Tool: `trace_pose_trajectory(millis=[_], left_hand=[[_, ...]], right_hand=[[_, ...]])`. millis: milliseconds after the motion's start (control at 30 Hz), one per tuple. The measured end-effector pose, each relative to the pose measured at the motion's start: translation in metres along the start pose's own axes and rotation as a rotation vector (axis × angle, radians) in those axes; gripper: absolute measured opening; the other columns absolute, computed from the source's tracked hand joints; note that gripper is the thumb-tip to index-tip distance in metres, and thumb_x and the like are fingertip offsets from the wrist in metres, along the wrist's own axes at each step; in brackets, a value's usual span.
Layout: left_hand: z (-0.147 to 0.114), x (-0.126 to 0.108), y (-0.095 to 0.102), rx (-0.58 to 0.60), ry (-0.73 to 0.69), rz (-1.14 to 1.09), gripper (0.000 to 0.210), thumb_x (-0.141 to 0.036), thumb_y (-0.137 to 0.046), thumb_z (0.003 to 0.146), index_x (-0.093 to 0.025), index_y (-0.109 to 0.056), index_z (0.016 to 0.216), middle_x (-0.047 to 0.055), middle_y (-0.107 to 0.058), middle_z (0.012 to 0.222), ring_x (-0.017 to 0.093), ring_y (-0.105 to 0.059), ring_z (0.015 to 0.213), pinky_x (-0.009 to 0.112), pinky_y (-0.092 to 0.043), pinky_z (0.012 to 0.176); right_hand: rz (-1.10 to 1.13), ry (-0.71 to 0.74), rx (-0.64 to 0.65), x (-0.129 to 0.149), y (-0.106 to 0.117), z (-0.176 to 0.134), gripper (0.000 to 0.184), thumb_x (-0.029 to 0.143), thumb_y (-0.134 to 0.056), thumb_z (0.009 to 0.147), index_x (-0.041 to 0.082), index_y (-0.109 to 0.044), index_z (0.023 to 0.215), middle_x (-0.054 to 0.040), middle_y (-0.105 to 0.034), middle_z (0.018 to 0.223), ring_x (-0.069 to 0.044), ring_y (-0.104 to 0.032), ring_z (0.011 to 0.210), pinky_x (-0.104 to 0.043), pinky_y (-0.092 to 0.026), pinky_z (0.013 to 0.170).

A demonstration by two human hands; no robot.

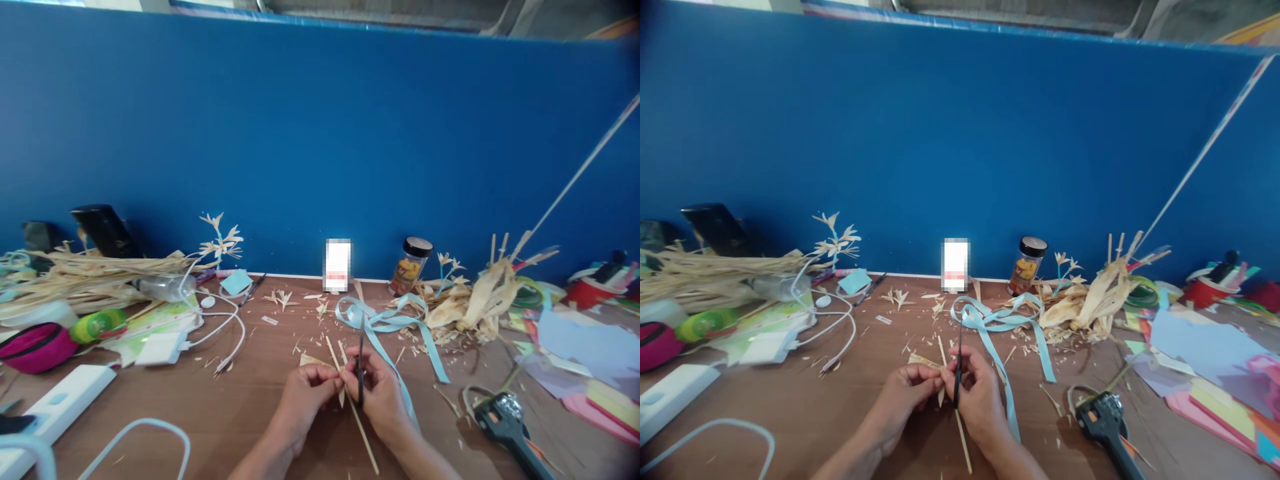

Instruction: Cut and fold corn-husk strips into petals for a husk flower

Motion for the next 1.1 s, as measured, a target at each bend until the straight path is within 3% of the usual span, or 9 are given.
trace_pose_trajectory(millis=[267, 467, 733, 867, 1100], left_hand=[[0.000, -0.001, -0.002, 0.012, 0.000, 0.018, 0.023, -0.029, -0.071, 0.055, -0.011, -0.061, 0.063, -0.003, -0.053, 0.048, 0.004, -0.035, 0.041, 0.018, -0.023, 0.042], [0.003, -0.001, 0.003, 0.012, 0.004, -0.051, 0.020, -0.029, -0.070, 0.058, -0.012, -0.061, 0.065, -0.005, -0.051, 0.048, 0.003, -0.034, 0.040, 0.017, -0.022, 0.040], [0.004, -0.008, 0.017, -0.036, 0.052, -0.284, 0.022, -0.026, -0.070, 0.059, -0.012, -0.063, 0.074, -0.007, -0.044, 0.047, 0.000, -0.029, 0.038, 0.013, -0.022, 0.038], [0.004, -0.005, 0.018, -0.047, 0.050, -0.311, 0.022, -0.025, -0.071, 0.058, -0.013, -0.062, 0.073, -0.008, -0.041, 0.044, 0.001, -0.028, 0.037, 0.013, -0.021, 0.037], [0.006, -0.002, 0.018, -0.044, 0.067, -0.316, 0.022, -0.027, -0.070, 0.059, -0.013, -0.060, 0.073, -0.008, -0.040, 0.045, 0.001, -0.029, 0.038, 0.013, -0.021, 0.037]], right_hand=[[-0.012, -0.017, 0.025, 0.009, 0.000, 0.001, 0.035, 0.028, -0.064, 0.066, 0.017, -0.051, 0.097, 0.0013, -0.057, 0.070, -0.011, -0.052, 0.058, -0.021, -0.041, 0.053], [0.098, -0.062, 0.049, 0.008, -0.003, 0.000, 0.039, 0.028, -0.063, 0.067, 0.018, -0.049, 0.101, 0.0013, -0.055, 0.072, -0.012, -0.052, 0.063, -0.020, -0.041, 0.056], [-0.223, 0.058, 0.356, 0.025, -0.024, -0.012, 0.020, 0.022, -0.054, 0.073, 0.019, -0.055, 0.093, 0.0010, -0.057, 0.073, -0.013, -0.050, 0.067, -0.021, -0.038, 0.060], [-0.310, 0.058, 0.384, 0.024, -0.025, -0.014, 0.013, 0.018, -0.054, 0.070, 0.018, -0.056, 0.083, 0.0025, -0.056, 0.070, -0.012, -0.047, 0.064, -0.019, -0.035, 0.056], [-0.227, 0.032, 0.434, 0.020, -0.029, -0.016, 0.011, 0.021, -0.052, 0.072, 0.017, -0.056, 0.082, 0.0021, -0.054, 0.069, -0.012, -0.046, 0.063, -0.019, -0.034, 0.055]])
Point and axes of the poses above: each hand's wrist, its own z-axis towards the middle knuckle, its own y-axis out of the back of the hand, x = y × z, the point moved 7 cm from there along z, towards the middle knuckle
